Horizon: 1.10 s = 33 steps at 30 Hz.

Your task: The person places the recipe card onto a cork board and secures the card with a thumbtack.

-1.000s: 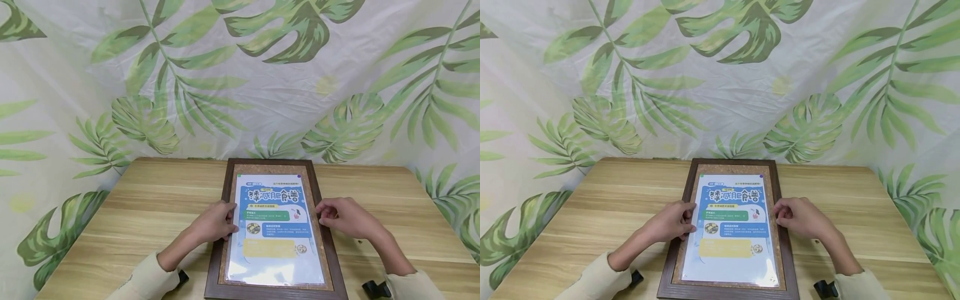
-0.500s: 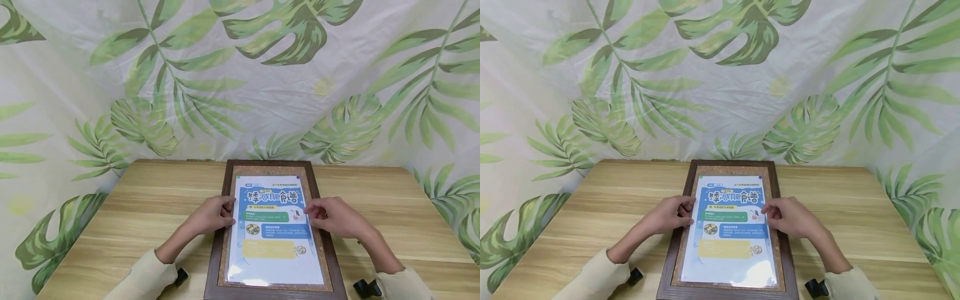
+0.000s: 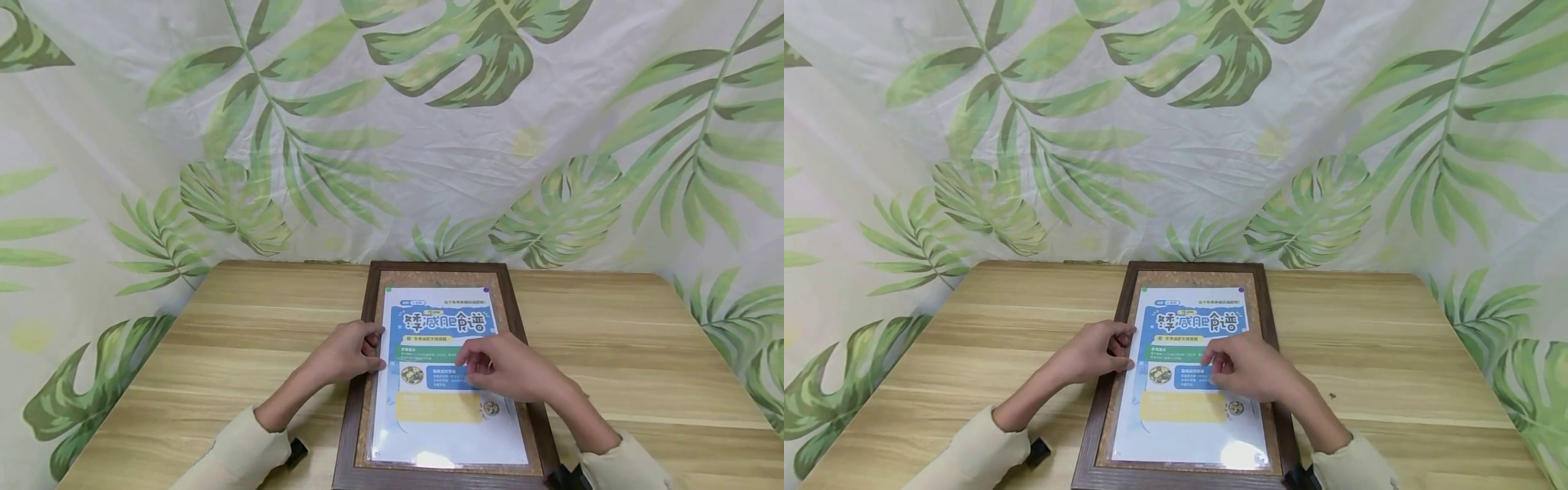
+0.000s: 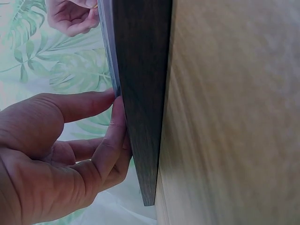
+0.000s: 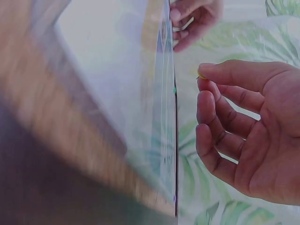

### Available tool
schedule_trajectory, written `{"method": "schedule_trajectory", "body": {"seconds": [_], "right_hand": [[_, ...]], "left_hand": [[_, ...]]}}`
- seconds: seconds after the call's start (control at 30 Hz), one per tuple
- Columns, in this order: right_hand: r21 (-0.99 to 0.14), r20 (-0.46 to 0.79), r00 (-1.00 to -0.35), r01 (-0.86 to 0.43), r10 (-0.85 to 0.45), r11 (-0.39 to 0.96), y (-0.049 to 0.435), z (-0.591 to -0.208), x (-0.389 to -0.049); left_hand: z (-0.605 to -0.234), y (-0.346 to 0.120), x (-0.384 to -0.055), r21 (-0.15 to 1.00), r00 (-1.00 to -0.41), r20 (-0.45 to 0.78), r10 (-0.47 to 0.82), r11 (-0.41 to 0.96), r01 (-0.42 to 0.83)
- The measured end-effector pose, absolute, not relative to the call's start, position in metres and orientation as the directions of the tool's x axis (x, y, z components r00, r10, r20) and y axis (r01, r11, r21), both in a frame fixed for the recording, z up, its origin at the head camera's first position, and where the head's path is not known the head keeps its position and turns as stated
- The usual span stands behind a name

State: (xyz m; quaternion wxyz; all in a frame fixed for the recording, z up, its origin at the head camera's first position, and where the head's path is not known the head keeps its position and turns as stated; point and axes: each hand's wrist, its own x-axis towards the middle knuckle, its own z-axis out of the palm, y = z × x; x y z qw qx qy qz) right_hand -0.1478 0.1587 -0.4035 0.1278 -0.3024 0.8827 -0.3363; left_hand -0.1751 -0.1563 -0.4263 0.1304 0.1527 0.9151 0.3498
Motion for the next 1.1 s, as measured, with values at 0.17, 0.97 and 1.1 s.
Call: {"method": "schedule_trajectory", "body": {"seconds": [0.17, 0.97, 1.1], "right_hand": [[-0.695, -0.025, -0.757, -0.457, -0.653, 0.555, 0.140, -0.404, -0.143], [-0.660, -0.071, -0.602, -0.569, -0.795, 0.490, 0.063, -0.407, -0.107], [-0.658, -0.055, -0.580, -0.591, -0.813, 0.466, 0.054, -0.410, -0.101]], "left_hand": [[-0.426, -0.156, -0.174, 0.676, -0.920, -0.129, 0.371, 0.711, 0.192], [-0.423, -0.153, -0.171, 0.635, -0.940, -0.092, 0.327, 0.747, 0.197], [-0.422, -0.154, -0.170, 0.638, -0.940, -0.089, 0.330, 0.743, 0.200]]}}
